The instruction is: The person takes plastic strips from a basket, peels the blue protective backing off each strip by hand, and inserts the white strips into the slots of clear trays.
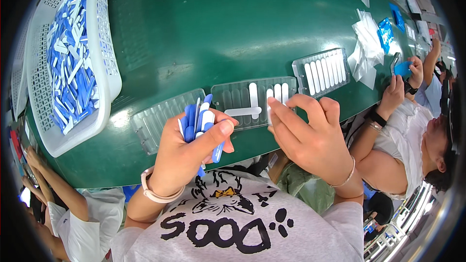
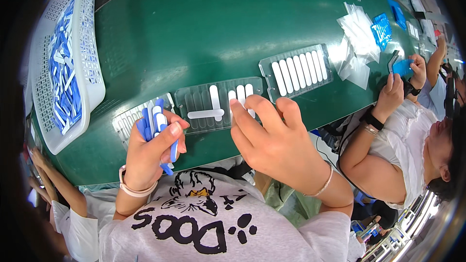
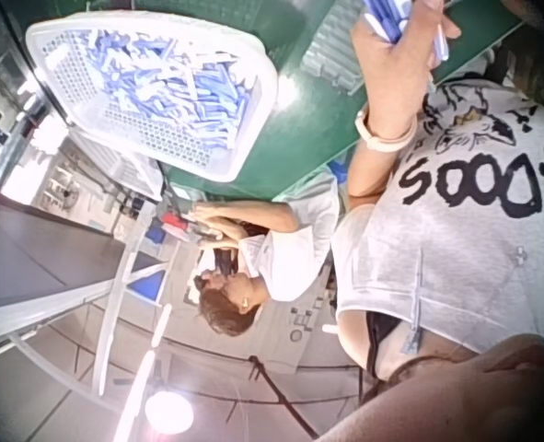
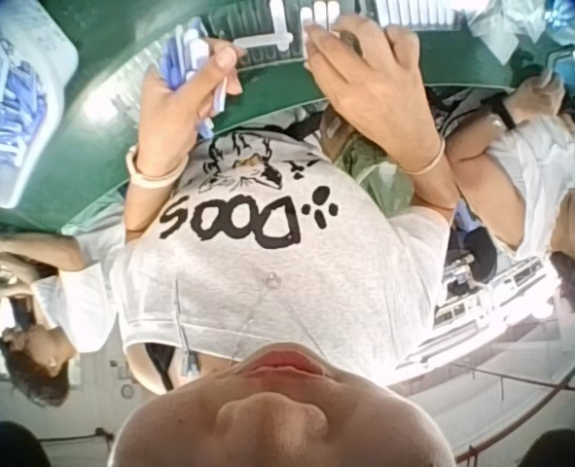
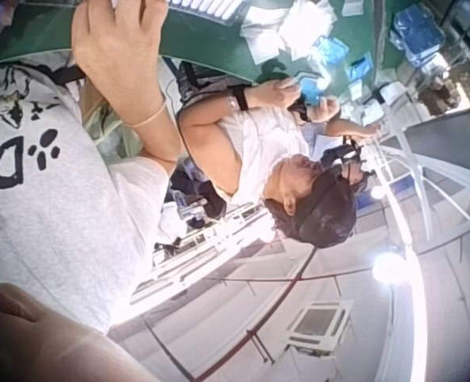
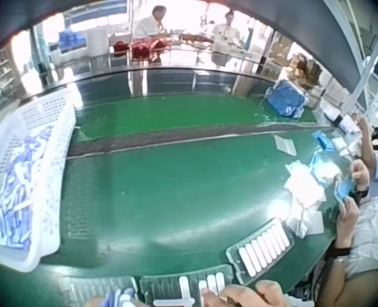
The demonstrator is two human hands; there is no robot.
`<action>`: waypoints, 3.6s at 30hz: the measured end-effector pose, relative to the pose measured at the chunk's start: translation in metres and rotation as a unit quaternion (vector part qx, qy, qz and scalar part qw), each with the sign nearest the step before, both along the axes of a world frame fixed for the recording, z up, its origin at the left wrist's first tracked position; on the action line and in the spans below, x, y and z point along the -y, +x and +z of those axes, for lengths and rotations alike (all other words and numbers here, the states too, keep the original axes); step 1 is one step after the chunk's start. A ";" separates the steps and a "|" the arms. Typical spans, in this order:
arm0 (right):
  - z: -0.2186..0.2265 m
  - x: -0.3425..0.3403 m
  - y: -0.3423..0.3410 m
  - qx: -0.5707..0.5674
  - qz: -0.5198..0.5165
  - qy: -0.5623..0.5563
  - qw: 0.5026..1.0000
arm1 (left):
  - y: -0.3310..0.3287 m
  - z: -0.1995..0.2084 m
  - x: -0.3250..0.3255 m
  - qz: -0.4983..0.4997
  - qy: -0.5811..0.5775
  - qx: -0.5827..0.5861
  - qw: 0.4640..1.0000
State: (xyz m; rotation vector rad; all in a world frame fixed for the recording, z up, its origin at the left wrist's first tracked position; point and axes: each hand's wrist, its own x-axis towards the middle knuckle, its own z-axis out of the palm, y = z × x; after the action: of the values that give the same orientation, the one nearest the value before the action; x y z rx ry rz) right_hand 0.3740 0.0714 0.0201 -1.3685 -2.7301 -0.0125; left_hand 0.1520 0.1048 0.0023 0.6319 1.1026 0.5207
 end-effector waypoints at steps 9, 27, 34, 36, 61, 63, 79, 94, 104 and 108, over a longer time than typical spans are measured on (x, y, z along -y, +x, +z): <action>0.003 0.003 -0.001 0.089 -0.014 0.004 0.996 | -0.005 0.000 -0.001 0.023 0.008 -0.001 1.000; -0.029 -0.011 -0.023 -0.257 -0.237 -0.039 0.936 | -0.022 0.001 0.000 0.079 0.014 0.011 0.997; -0.037 0.003 -0.038 -0.222 -0.368 0.009 0.903 | -0.014 0.004 -0.006 0.053 0.020 0.019 0.998; -0.035 0.004 -0.038 -0.221 -0.385 0.005 0.896 | -0.013 0.003 -0.005 0.055 0.023 0.025 0.998; -0.038 0.023 -0.016 -0.053 -0.143 0.065 0.986 | -0.005 0.004 -0.004 0.070 -0.066 0.062 0.993; -0.039 0.024 -0.020 -0.168 -0.136 0.093 0.972 | -0.004 0.003 -0.003 0.063 -0.059 0.071 0.994; -0.044 0.011 -0.039 -0.309 0.044 0.196 0.930 | -0.010 0.004 0.001 0.013 -0.092 0.148 0.985; 0.007 -0.049 -0.025 -0.169 -0.085 -0.314 0.930 | -0.024 0.001 0.004 0.021 -0.135 0.200 0.970; 0.011 -0.068 -0.028 -0.177 -0.073 -0.229 0.955 | -0.044 0.003 0.004 -0.028 -0.113 0.202 0.973; 0.030 -0.069 -0.028 -0.143 -0.139 -0.301 0.933 | -0.047 0.000 0.003 -0.041 -0.109 0.206 0.972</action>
State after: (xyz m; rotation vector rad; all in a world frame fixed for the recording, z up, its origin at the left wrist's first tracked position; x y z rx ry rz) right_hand 0.3465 0.1408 0.0501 -1.7100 -2.3560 0.9936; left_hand 0.1049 0.1016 0.0019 0.3533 0.7233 0.4268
